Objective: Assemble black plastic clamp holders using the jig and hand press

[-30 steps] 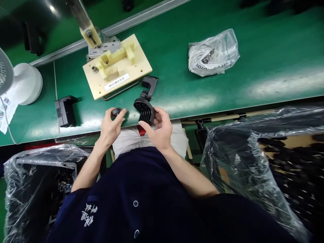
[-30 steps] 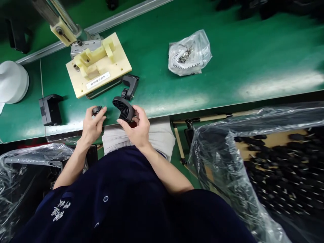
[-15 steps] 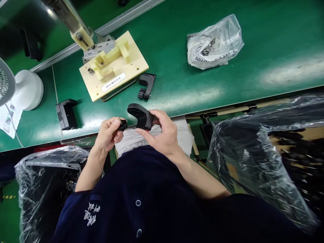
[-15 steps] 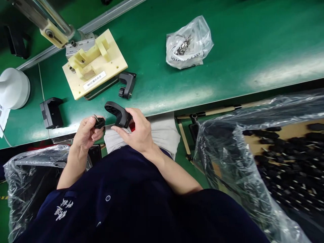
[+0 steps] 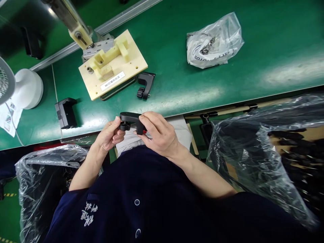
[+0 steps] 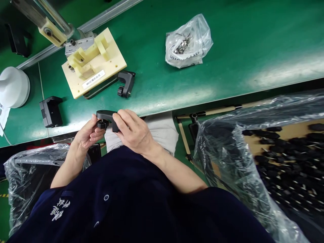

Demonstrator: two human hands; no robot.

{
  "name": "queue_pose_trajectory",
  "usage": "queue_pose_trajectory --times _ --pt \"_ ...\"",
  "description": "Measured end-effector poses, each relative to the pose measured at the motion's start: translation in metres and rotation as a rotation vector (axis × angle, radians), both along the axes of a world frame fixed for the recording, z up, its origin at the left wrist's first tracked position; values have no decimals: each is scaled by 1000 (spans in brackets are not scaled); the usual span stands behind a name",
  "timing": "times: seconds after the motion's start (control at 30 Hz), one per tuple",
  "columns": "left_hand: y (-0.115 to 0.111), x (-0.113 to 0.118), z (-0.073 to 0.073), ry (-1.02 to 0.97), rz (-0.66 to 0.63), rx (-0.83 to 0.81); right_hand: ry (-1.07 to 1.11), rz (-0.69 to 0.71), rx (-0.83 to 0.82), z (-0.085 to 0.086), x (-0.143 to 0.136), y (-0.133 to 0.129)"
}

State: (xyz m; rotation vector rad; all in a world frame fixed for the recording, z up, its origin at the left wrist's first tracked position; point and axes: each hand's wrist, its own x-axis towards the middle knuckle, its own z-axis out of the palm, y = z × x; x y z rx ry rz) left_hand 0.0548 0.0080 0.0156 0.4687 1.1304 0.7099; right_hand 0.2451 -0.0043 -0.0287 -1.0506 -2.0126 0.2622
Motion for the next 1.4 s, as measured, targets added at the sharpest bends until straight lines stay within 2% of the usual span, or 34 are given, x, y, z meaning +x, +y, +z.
queue_pose_trajectory --times 0.1,0.17,0.3,0.37,0.43,0.47,0.53,0.6,0.67,0.77,0.83,0.9,1.03,1.17,1.27,1.33,1.4 --pt "-4 2 1 27 60 92 48 -14 -29 -1 1 0" --pt "-9 4 -2 116 81 222 117 -38 -105 -1 2 -2" --pt "-19 3 -14 436 124 694 186 19 -165 5 9 -5" --pt "-16 0 -16 590 27 939 162 72 -134 10 14 1" --pt "-5 -4 -13 757 -77 1164 110 133 -59 16 19 19" --pt "5 -6 -8 849 -85 1267 85 162 -2 20 20 33" --pt "31 -10 2 1007 -1 1440 39 214 118 30 17 69" --pt "62 -16 10 1106 125 1536 -11 252 192 41 8 111" --pt "94 -22 10 1185 218 1552 -80 286 202 49 -4 153" --pt "132 -30 -5 1306 305 1501 -196 347 160 50 -19 204" --pt "147 -32 -19 1327 343 1512 -256 368 101 45 -25 226" --pt "153 -32 -31 1310 371 1545 -307 371 50 40 -27 237" --pt "149 -27 -37 1292 394 1515 -450 334 20 45 -27 233" --pt "145 -21 -33 1311 400 1445 -553 193 -24 54 -38 210" --pt "136 -19 -35 1361 350 1426 -550 124 -29 51 -39 190" --pt "120 -20 -41 1423 329 1392 -520 108 -17 47 -25 178" --pt "98 -25 -49 1482 330 1337 -459 12 -12 47 7 169"
